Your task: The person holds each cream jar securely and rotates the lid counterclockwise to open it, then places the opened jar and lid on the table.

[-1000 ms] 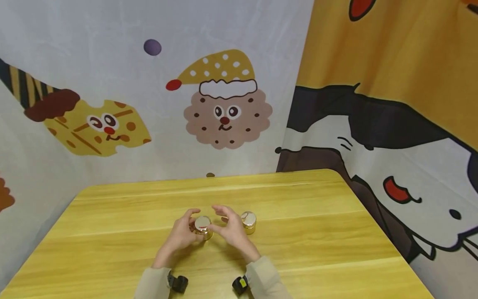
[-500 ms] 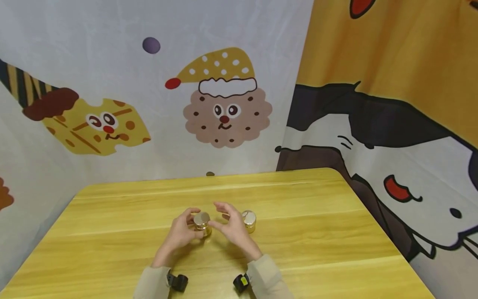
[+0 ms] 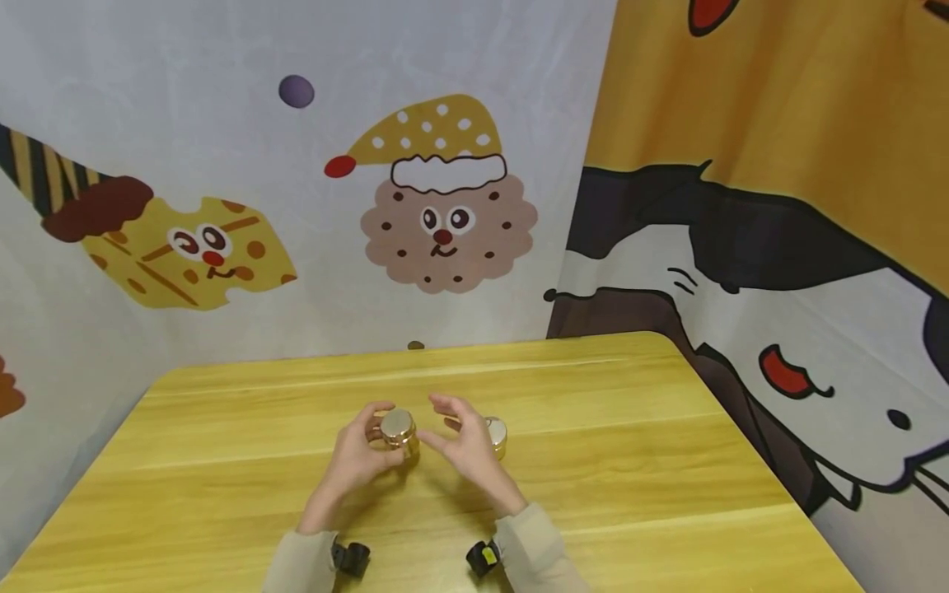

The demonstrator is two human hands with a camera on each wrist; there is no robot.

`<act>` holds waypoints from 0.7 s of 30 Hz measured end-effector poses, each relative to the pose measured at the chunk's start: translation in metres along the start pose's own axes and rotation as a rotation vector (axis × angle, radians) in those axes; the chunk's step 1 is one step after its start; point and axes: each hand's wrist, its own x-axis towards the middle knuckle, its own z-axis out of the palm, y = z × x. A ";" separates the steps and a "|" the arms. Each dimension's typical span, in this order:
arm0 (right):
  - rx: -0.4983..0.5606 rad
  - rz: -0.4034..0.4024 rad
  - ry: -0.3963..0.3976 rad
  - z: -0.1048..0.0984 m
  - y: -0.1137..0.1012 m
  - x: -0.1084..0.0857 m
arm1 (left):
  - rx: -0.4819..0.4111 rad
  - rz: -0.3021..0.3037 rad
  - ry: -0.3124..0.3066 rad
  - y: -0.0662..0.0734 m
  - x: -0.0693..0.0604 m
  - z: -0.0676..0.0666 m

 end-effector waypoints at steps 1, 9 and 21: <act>0.002 0.002 0.001 0.000 0.000 0.000 | 0.007 0.008 0.006 0.002 0.000 -0.001; 0.015 -0.044 0.043 -0.003 0.000 0.000 | 0.032 0.070 0.063 0.021 0.001 -0.004; 0.016 -0.126 0.066 -0.010 0.011 0.003 | -0.087 0.058 0.066 0.044 -0.002 0.000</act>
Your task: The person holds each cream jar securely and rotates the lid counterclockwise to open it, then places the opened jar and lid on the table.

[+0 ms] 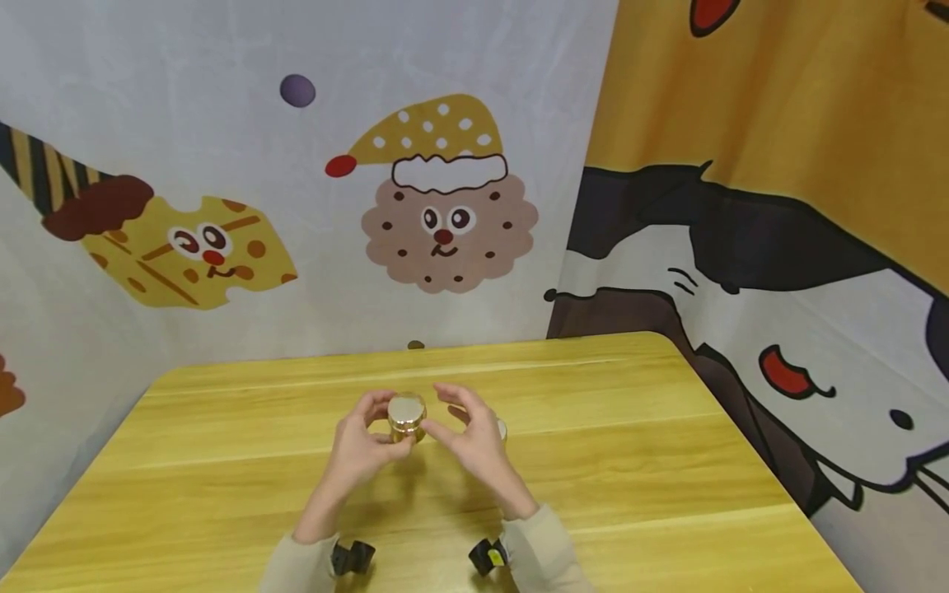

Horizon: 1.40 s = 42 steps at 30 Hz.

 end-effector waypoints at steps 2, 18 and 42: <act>0.005 -0.006 0.005 -0.001 -0.003 0.000 | -0.011 0.009 0.006 0.004 -0.001 0.000; -0.025 -0.039 0.007 -0.005 -0.026 0.000 | -0.025 0.055 -0.003 0.028 -0.002 0.006; -0.043 -0.132 -0.122 -0.011 -0.030 0.004 | -0.068 0.045 -0.041 0.034 -0.002 0.011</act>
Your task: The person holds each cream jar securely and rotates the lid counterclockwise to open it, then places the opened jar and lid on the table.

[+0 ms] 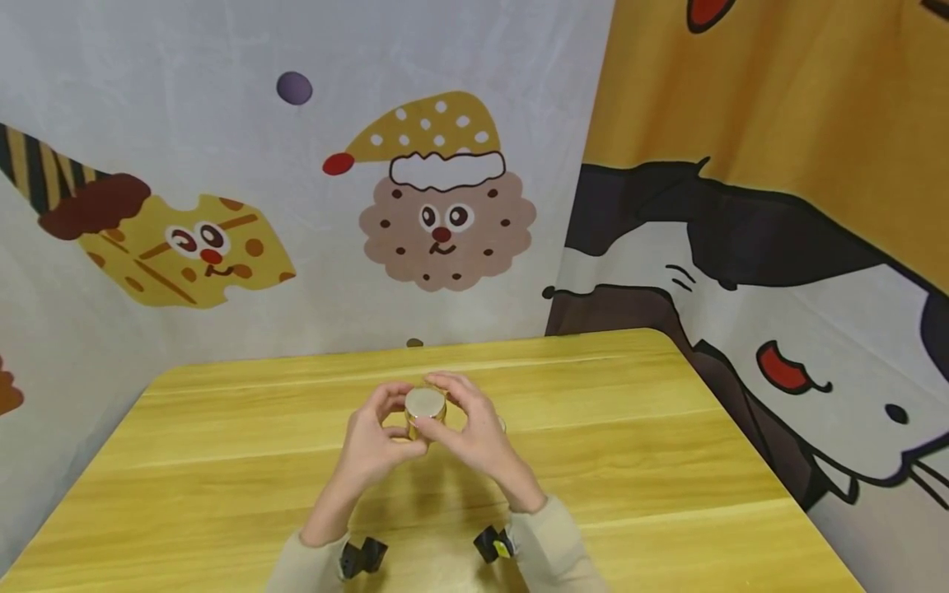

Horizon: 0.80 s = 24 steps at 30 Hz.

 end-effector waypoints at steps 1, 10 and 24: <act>0.000 0.014 0.007 0.000 0.000 0.000 | -0.002 -0.002 -0.001 0.000 0.000 0.000; 0.007 0.041 0.074 0.003 0.002 0.000 | 0.002 0.009 -0.004 -0.003 0.000 0.000; -0.020 0.032 0.057 0.001 0.003 -0.001 | -0.025 -0.012 -0.007 -0.003 -0.002 0.000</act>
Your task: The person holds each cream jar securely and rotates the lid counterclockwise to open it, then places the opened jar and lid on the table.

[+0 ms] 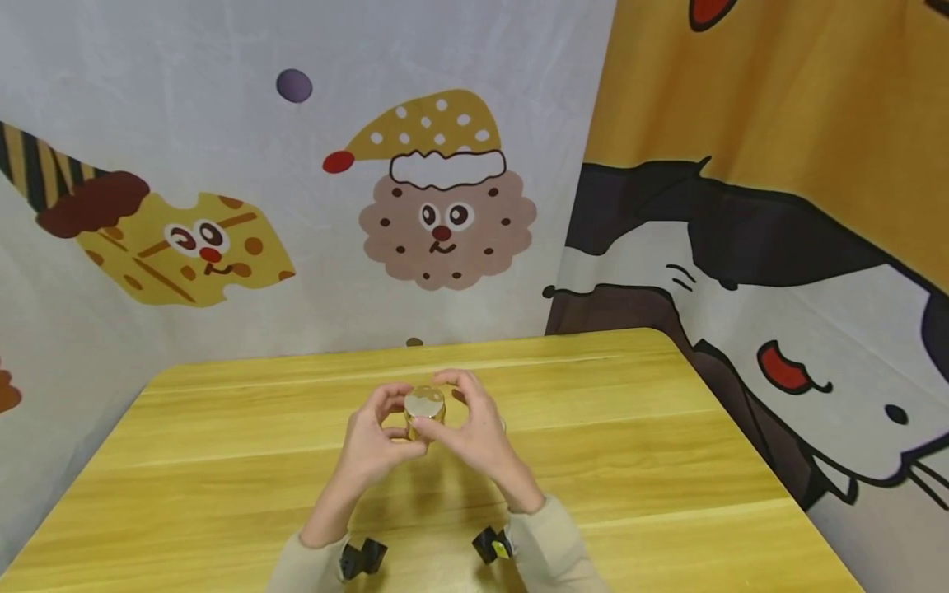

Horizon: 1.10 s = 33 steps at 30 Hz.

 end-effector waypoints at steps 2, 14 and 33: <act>0.000 0.006 0.014 0.000 0.000 0.001 | 0.002 -0.003 0.002 0.001 0.000 0.000; -0.007 -0.086 -0.051 -0.002 -0.001 0.001 | 0.005 0.000 -0.003 0.000 -0.001 -0.001; -0.005 -0.097 -0.096 -0.004 0.002 0.002 | -0.002 0.003 -0.003 0.000 0.000 -0.001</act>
